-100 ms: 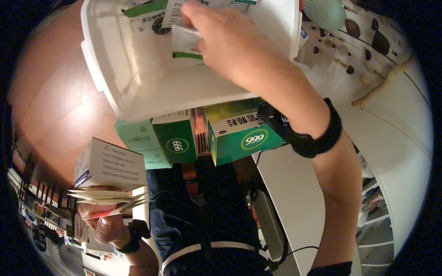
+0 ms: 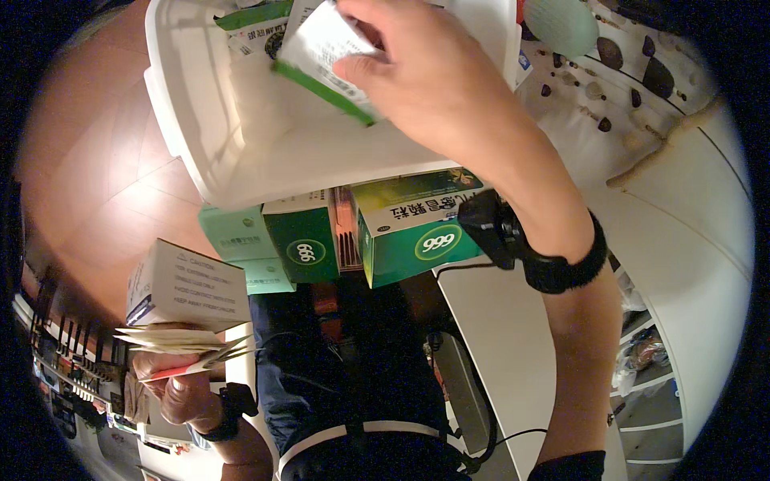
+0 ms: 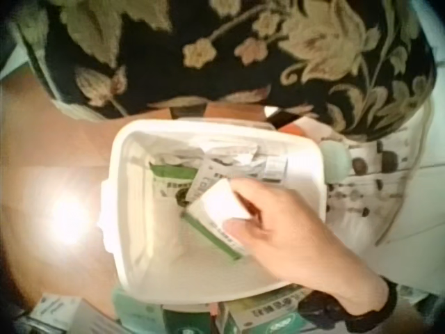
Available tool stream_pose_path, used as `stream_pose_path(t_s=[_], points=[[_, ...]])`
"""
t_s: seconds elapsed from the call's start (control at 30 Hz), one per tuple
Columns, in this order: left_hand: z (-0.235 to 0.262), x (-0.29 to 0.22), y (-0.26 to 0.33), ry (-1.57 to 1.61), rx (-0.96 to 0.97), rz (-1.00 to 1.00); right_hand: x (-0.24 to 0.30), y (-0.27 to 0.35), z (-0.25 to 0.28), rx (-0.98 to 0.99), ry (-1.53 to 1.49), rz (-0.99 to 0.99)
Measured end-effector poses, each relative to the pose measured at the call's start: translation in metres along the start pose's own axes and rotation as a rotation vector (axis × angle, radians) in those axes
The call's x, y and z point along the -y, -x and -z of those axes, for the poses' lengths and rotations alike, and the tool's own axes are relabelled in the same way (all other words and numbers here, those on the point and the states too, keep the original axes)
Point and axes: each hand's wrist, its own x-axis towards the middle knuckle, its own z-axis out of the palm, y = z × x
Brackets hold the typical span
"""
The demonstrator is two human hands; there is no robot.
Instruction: The person sorts and organizes medical supplies on a table. They open boxes of alcohol pads and green-labeled medicine packets, remove individual items, and place them into a white plastic container with compartments. The person also handles cotton swabs and other packaged items, arranging them on the table.
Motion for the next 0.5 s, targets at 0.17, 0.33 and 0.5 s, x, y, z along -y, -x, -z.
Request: stream_pose_path(t_s=[0.17, 0.33, 0.5], points=[[0.002, 0.002, 0.003, -0.014, 0.003, -0.065, 0.016, 0.027, 0.017, -0.078, -0.394, -0.114], [0.000, 0.003, 0.005, 0.003, -0.002, -0.041, 0.027, 0.043, 0.018, -0.061, -0.575, -0.133], [-0.003, 0.000, 0.009, 0.016, -0.047, 0.017, 0.027, 0.045, 0.012, -0.097, -0.585, -0.191]])
